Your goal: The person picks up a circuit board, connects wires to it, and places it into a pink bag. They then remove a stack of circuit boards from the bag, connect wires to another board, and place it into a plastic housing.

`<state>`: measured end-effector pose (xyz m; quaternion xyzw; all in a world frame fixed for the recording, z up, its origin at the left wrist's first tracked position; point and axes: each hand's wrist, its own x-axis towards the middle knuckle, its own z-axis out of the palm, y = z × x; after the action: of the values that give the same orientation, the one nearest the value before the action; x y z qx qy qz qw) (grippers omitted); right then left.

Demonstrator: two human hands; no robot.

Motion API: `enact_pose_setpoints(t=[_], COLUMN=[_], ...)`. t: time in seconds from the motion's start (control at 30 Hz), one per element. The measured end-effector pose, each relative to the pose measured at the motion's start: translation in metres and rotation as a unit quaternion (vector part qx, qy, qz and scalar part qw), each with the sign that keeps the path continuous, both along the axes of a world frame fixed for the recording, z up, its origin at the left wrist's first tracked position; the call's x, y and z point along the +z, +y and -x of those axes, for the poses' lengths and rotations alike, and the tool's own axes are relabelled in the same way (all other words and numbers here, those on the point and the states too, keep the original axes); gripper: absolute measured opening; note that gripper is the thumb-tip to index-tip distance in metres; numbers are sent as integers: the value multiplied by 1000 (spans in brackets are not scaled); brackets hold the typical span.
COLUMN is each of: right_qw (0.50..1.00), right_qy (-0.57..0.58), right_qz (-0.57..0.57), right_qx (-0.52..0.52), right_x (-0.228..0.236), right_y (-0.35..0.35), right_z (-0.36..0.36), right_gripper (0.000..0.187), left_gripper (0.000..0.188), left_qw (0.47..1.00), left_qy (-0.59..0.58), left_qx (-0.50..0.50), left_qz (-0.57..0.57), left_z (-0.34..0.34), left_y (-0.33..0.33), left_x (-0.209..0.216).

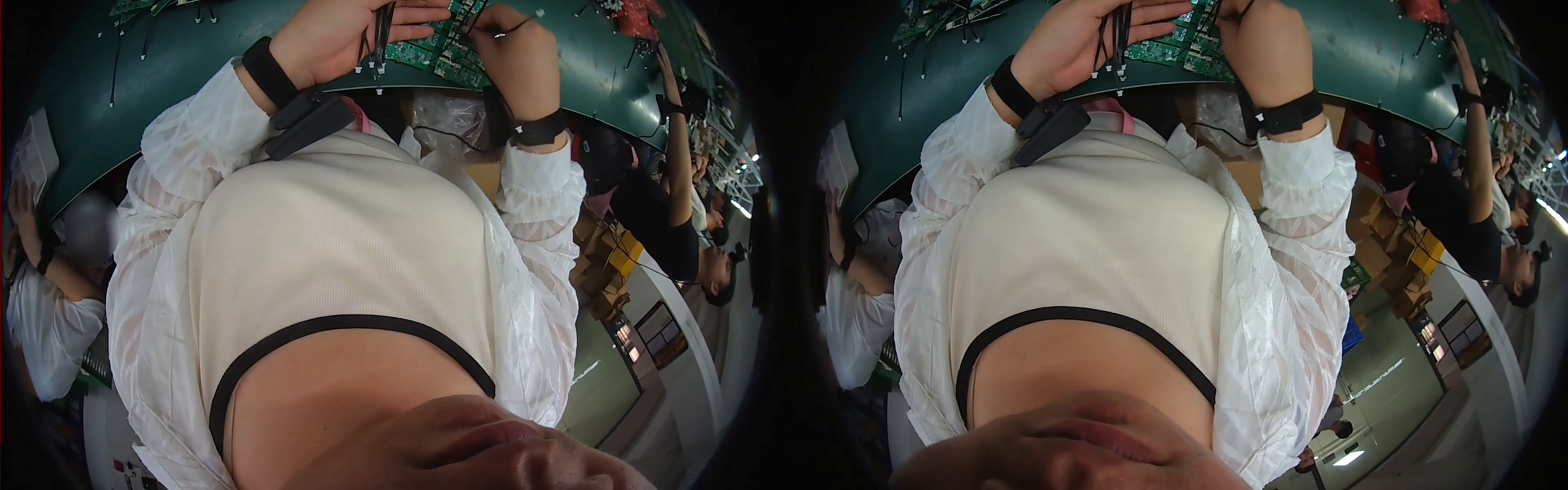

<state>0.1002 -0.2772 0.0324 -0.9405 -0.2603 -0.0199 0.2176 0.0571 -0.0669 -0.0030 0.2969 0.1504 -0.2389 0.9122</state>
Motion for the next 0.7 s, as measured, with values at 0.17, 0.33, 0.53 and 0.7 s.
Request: enact_pose_setpoints(t=[0.17,0.33,0.53,0.7], right_qw=[993,989,993,990], right_qy=[110,109,73,-41], right_qz=[31,100,91,-119], right_qx=[28,2,-1,-65], right_x=[28,15,28,34], right_y=[9,10,4,-4], right_z=[-23,-32,-19,0], right_gripper=[8,4,14,15], left_gripper=[27,26,26,28], left_qw=[1000,1000,998,997], left_qy=[-11,-16,-50,2], left_qx=[7,11,7,-18], left_qz=[18,15,39,76], left_z=[1,1,3,0], left_y=[0,-2,2,16], left_x=[-5,-5,-14,-12])
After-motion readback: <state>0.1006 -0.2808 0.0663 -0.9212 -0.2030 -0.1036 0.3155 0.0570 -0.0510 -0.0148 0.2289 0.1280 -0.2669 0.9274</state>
